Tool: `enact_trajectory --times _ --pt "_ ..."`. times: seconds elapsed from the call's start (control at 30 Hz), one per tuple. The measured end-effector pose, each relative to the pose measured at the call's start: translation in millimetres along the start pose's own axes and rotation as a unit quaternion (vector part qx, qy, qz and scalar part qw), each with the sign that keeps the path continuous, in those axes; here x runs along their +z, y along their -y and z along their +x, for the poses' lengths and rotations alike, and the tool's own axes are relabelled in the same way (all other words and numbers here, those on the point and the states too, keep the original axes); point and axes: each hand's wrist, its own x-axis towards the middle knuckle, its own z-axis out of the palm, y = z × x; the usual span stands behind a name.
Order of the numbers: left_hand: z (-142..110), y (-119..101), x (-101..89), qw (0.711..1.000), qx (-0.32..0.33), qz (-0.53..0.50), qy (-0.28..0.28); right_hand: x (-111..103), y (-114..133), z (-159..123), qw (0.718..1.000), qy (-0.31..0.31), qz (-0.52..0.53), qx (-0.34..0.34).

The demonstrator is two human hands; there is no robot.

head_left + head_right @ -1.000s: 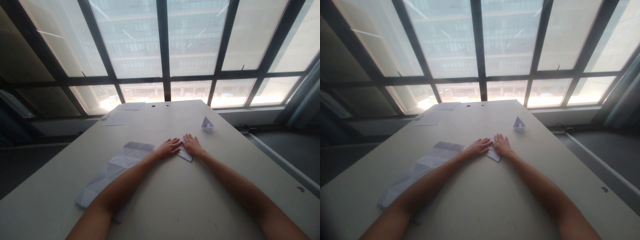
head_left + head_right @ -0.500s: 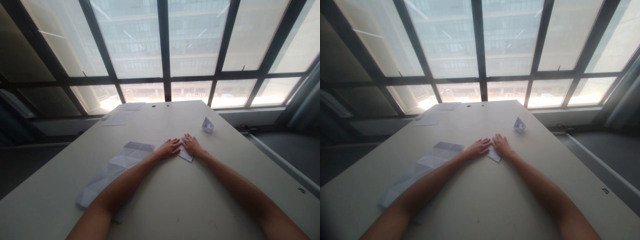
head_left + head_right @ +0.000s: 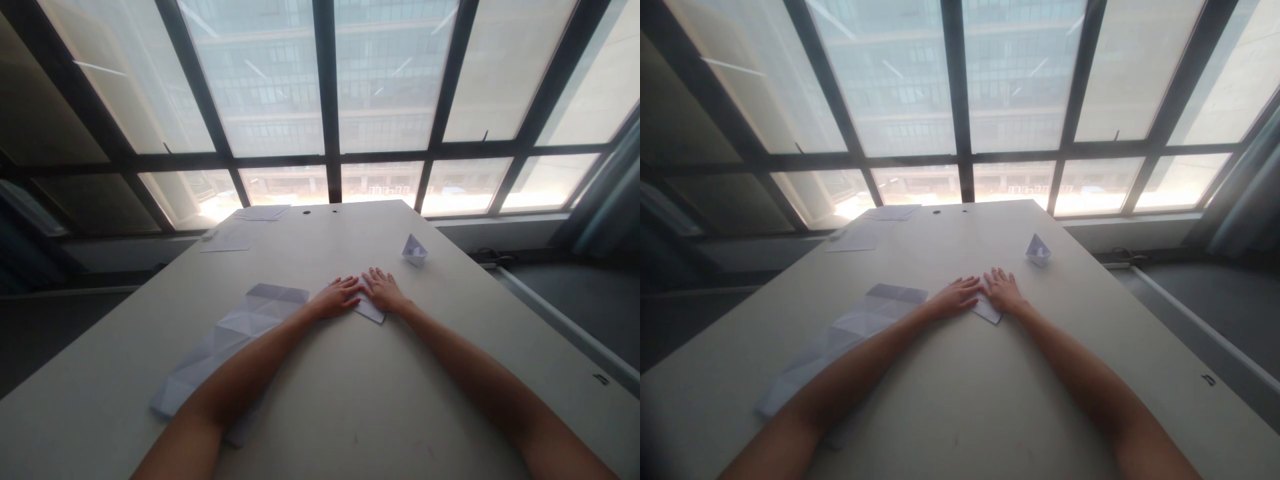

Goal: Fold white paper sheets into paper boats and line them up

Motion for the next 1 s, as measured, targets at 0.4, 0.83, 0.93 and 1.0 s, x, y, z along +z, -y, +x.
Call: enact_trajectory --times 0.4,0.83,0.93,1.0 --pt "0 -1 -0.8 1.000 -0.002 0.003 -0.002 -1 -3 2 1.000 0.009 0.004 0.017" --pt "0 0 -0.4 1.000 0.006 -0.004 -0.006 -19 -13 -4 0.994 0.049 0.033 -0.088" --pt "0 0 -0.5 1.000 0.005 -0.003 -0.004 -17 -12 -4 0.995 0.039 0.029 -0.083" --pt "0 0 -0.6 1.000 0.004 -0.003 -0.003 -15 -12 -3 0.996 0.034 0.023 -0.075"
